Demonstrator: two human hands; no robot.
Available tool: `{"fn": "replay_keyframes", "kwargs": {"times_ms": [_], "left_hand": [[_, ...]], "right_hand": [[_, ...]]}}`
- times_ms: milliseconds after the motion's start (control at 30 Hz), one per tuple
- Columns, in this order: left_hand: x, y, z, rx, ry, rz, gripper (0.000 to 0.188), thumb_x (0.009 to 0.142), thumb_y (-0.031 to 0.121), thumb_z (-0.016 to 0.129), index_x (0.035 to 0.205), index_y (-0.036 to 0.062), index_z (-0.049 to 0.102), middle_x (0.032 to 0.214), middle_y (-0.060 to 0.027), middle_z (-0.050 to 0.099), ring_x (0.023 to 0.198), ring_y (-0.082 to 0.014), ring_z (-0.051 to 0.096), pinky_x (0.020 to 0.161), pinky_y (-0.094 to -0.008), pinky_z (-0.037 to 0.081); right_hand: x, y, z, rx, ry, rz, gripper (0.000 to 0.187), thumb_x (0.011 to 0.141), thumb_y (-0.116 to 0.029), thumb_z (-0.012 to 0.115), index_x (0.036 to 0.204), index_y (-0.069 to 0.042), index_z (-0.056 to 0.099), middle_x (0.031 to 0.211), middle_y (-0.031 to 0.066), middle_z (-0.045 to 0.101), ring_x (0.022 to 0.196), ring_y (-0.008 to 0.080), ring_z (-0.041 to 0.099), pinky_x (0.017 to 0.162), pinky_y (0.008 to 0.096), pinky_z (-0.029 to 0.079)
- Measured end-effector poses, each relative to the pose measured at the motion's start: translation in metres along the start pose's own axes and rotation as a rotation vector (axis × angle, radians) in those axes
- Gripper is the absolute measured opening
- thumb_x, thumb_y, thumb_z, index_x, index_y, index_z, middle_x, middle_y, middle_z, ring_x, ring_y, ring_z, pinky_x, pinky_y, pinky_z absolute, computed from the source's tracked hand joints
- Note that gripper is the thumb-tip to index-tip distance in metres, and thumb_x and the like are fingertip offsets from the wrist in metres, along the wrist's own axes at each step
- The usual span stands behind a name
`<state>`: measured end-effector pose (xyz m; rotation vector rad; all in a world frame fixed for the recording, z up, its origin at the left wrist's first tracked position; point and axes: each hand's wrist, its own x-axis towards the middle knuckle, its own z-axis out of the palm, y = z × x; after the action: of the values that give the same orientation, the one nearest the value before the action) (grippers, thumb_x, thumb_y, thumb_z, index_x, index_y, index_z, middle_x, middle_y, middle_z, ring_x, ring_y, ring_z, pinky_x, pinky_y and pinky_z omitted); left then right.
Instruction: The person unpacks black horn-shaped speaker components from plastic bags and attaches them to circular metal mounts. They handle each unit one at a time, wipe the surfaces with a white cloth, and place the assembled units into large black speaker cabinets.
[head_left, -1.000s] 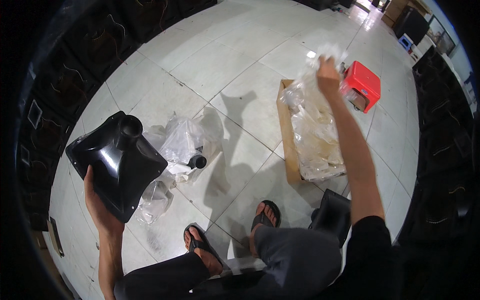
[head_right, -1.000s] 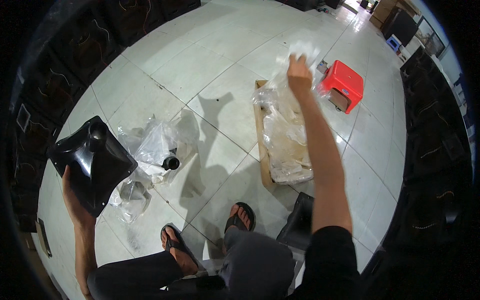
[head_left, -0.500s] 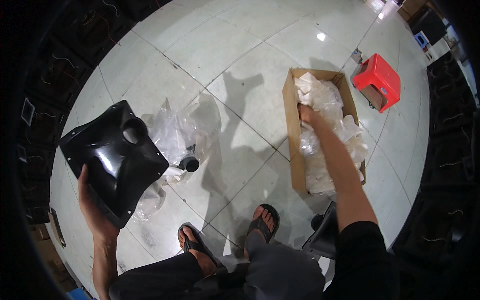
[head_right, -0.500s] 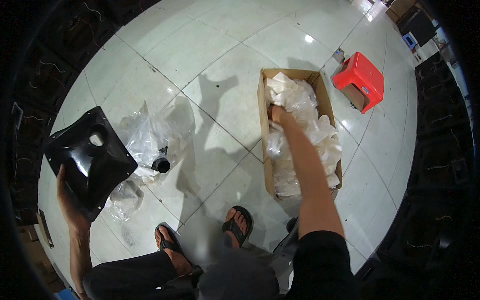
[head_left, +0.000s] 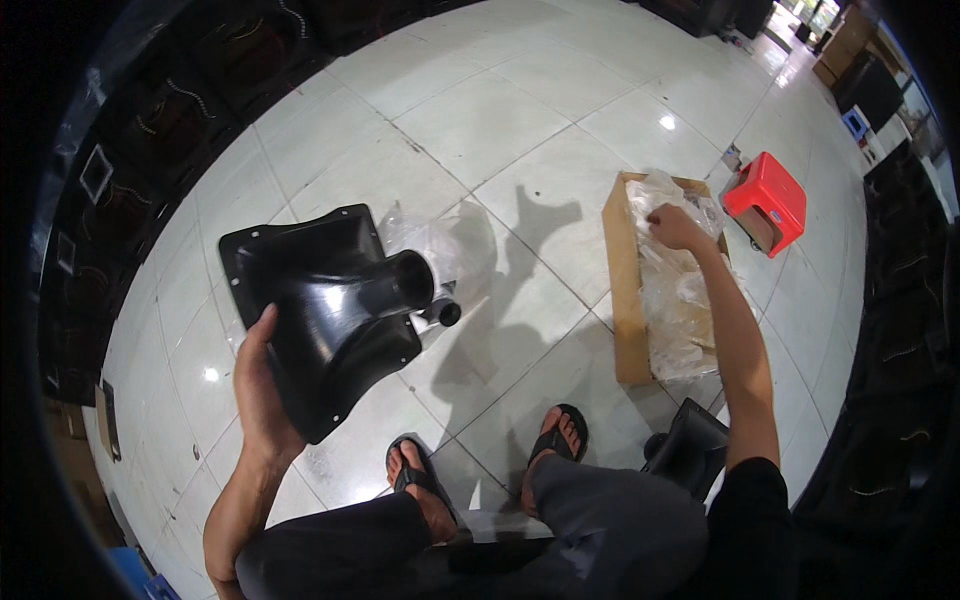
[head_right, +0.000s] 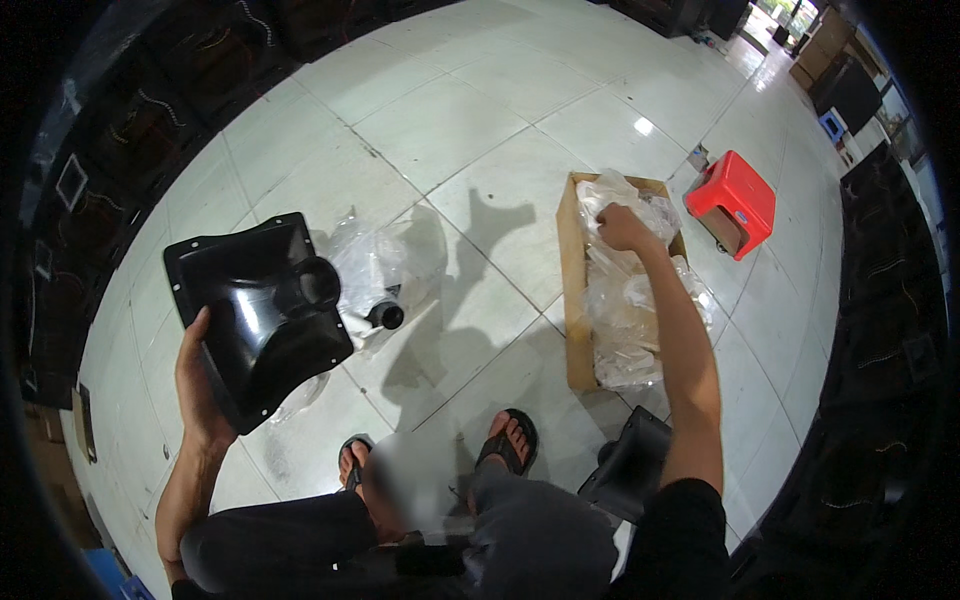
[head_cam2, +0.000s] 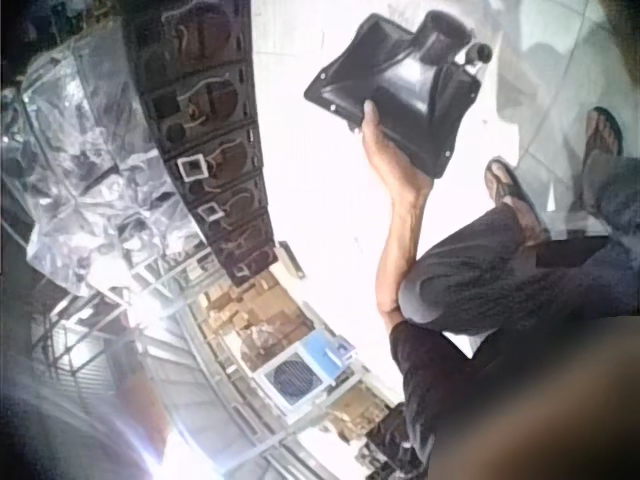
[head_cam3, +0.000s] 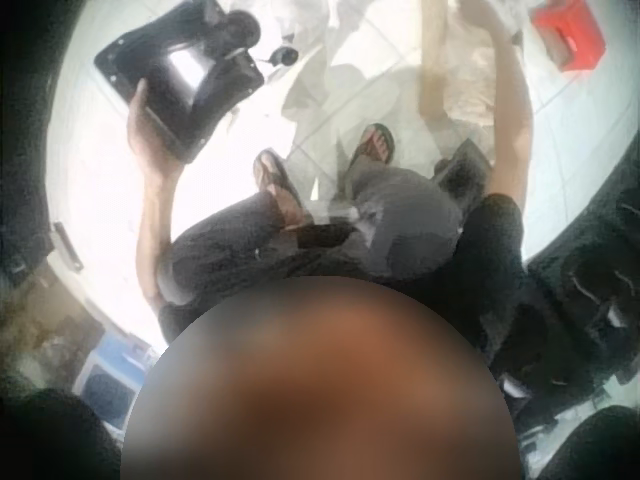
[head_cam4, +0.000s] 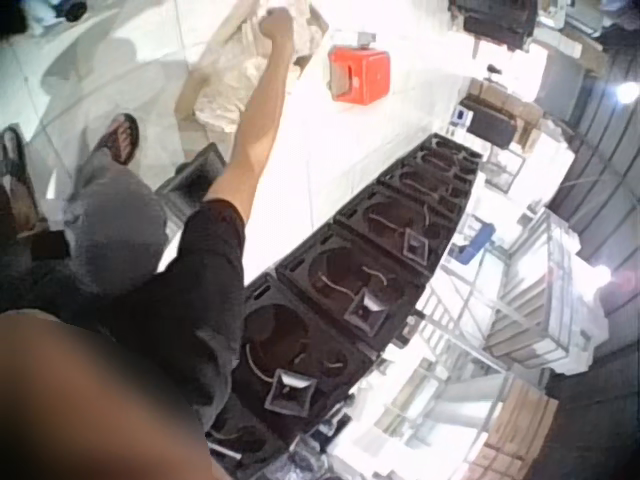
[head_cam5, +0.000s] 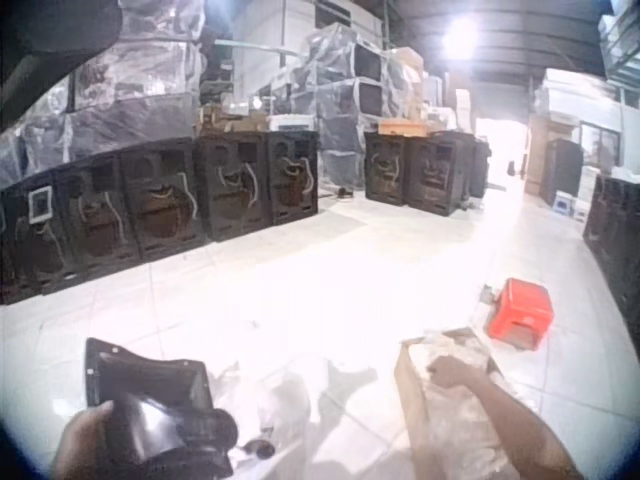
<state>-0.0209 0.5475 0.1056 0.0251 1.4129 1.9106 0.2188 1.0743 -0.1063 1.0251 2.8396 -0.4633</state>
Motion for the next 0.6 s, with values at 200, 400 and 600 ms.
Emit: {"fn": "replay_keyframes", "kwargs": {"times_ms": [200,400,600], "left_hand": [[-0.021,0.012,-0.004,-0.06,0.017,-0.11,0.035,0.093,0.038,0.055,0.11,0.0091,0.062,0.102,-0.0072,0.067,0.087,-0.0208,0.067,0.082,-0.036,0.055],[-0.039,0.021,-0.02,-0.306,-0.395,-0.146,0.036,0.095,0.035,0.052,0.112,0.0044,0.06,0.102,-0.0102,0.067,0.085,-0.0208,0.069,0.081,-0.0363,0.057],[-0.052,0.032,-0.034,-0.303,-0.564,-0.072,0.038,0.093,0.036,0.054,0.104,0.0008,0.063,0.093,-0.0122,0.069,0.072,-0.0199,0.067,0.072,-0.0304,0.057]], "right_hand": [[-0.12,-0.167,-0.106,0.327,0.171,-0.203,0.035,0.09,-0.025,0.06,0.109,0.005,0.065,0.098,0.017,0.069,0.087,0.0249,0.067,0.081,0.0358,0.051],[-0.189,-0.315,-0.107,0.95,-0.302,-0.378,0.049,0.099,-0.038,0.049,0.131,0.0,0.047,0.123,0.0138,0.058,0.104,0.0199,0.059,0.088,0.0328,0.051],[-0.22,-0.334,-0.09,1.633,-0.303,-0.219,0.039,0.089,-0.02,0.063,0.123,-0.005,0.053,0.121,0.0093,0.056,0.111,0.0222,0.055,0.101,0.0384,0.044]]}}
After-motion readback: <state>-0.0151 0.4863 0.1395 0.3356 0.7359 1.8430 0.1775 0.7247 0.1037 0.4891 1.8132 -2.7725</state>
